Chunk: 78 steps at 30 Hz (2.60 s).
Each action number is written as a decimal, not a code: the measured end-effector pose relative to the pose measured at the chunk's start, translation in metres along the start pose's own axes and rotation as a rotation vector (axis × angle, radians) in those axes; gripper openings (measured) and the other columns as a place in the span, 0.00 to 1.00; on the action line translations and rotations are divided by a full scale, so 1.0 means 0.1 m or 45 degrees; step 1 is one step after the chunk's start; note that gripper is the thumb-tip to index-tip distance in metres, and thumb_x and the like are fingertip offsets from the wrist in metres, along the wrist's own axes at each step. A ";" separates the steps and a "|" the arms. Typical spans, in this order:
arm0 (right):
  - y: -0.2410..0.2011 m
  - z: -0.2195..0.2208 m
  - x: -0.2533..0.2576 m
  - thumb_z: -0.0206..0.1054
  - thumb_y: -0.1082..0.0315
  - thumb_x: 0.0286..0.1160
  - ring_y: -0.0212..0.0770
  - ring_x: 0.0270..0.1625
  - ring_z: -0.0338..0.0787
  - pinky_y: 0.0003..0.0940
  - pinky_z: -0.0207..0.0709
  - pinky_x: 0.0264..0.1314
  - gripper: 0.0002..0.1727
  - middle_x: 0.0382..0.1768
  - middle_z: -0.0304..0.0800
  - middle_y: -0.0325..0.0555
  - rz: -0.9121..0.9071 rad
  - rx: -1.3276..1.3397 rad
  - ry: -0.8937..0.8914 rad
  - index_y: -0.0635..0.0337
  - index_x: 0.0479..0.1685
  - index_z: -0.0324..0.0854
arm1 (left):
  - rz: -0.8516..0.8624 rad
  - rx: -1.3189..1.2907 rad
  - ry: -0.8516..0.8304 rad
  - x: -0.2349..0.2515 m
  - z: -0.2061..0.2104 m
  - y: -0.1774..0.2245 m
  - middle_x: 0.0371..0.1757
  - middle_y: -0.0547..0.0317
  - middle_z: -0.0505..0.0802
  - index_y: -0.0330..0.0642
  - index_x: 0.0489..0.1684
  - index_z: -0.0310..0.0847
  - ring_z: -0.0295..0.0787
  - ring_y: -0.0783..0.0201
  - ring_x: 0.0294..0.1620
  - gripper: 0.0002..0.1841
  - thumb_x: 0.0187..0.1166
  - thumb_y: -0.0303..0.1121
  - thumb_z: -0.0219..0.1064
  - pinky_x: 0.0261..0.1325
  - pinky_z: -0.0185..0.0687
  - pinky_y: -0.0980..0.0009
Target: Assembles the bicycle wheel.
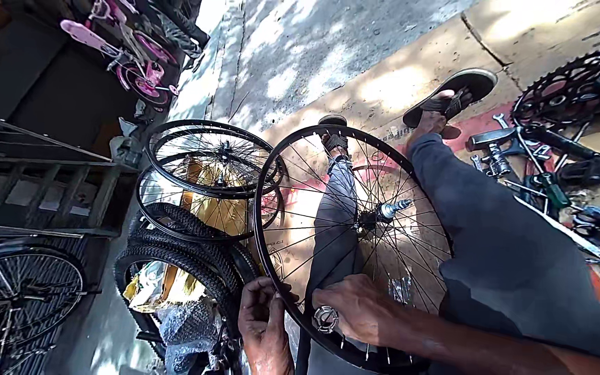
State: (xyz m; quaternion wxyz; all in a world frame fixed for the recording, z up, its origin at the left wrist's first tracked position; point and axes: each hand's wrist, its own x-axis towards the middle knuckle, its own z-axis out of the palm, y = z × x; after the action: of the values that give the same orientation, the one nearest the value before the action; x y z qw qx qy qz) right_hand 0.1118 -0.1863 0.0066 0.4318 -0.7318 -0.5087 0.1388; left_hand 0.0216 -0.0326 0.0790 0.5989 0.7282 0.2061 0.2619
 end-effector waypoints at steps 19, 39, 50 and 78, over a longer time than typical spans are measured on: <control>0.15 -0.43 0.04 0.72 0.52 0.76 0.43 0.39 0.88 0.50 0.80 0.49 0.22 0.36 0.90 0.42 -0.107 0.374 -0.475 0.53 0.62 0.81 | -0.011 -0.035 -0.025 0.01 -0.03 -0.02 0.38 0.43 0.91 0.28 0.57 0.77 0.93 0.56 0.35 0.15 0.75 0.20 0.55 0.40 0.92 0.63; 0.05 -0.46 -0.08 0.52 0.51 0.92 0.48 0.61 0.88 0.56 0.71 0.77 0.17 0.50 0.90 0.43 -0.306 -0.218 -0.138 0.48 0.57 0.83 | 0.029 0.030 -0.050 -0.02 0.34 0.00 0.60 0.39 0.89 0.30 0.74 0.59 0.91 0.44 0.57 0.20 0.86 0.29 0.51 0.59 0.91 0.51; 0.07 -0.28 -0.01 0.73 0.57 0.72 0.48 0.41 0.89 0.53 0.80 0.51 0.15 0.35 0.89 0.44 -0.184 0.099 -0.367 0.51 0.53 0.83 | 0.000 0.054 -0.012 -0.10 -0.06 -0.04 0.37 0.44 0.92 0.28 0.56 0.75 0.93 0.56 0.30 0.09 0.85 0.21 0.55 0.33 0.93 0.64; 0.02 -0.09 -0.04 0.68 0.71 0.69 0.53 0.38 0.91 0.54 0.81 0.42 0.11 0.34 0.89 0.50 -0.117 -0.085 -0.194 0.55 0.50 0.82 | 0.056 0.128 -0.026 -0.19 -0.04 -0.07 0.39 0.45 0.92 0.27 0.53 0.75 0.91 0.60 0.33 0.10 0.78 0.17 0.56 0.33 0.88 0.72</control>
State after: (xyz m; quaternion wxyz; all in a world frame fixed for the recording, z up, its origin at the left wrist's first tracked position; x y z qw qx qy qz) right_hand 0.1169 -0.1945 0.0097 0.3730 -0.7090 -0.5776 0.1570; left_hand 0.0046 -0.0392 0.0698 0.5578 0.7643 0.1967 0.2570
